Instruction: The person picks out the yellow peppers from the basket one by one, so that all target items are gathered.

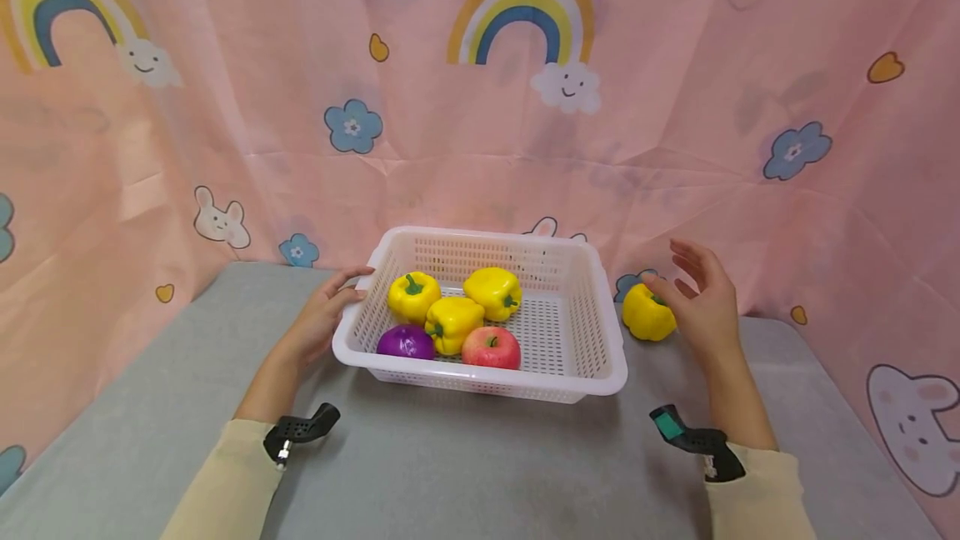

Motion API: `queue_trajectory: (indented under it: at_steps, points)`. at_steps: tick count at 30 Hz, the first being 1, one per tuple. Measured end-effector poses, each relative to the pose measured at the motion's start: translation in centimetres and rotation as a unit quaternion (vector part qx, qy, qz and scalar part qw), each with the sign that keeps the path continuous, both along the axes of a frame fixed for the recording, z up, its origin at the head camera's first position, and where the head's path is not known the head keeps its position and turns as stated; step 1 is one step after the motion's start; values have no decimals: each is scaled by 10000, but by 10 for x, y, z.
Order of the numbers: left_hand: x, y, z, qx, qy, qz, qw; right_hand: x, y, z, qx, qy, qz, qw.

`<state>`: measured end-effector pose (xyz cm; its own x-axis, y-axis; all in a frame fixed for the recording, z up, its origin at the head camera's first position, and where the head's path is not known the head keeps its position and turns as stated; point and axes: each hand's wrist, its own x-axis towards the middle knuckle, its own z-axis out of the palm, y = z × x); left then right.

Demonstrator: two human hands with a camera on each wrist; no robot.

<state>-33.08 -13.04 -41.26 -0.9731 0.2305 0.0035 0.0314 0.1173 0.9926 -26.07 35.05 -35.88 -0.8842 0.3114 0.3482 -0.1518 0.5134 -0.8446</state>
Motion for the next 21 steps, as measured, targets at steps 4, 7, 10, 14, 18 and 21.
queue_trajectory:
  at_steps: [4, 7, 10, 14, 18, 21]
  points:
    - [1, 0, 0, 18, 2, 4, 10000, 6, -7, 10, 172, 45, 247, 9995]
    - [1, 1, 1, 14, -4, 29, 10000, 11, -13, 17, 360, 76, 429, 9984]
    - [1, 1, 1, 38, -21, 40, 10000, 14, -19, 23, 444, 90, 664, 9968]
    - [1, 1, 1, 55, -37, 43, 10000, 17, -28, 26, 473, 82, 848, 9952]
    - [1, 2, 0, 61, -31, 54, 10000, 17, -36, 28, 556, 10, 1074, 9927]
    - [1, 2, 0, 59, -5, 43, 10000, 17, -42, 31, 698, -84, 1264, 9895]
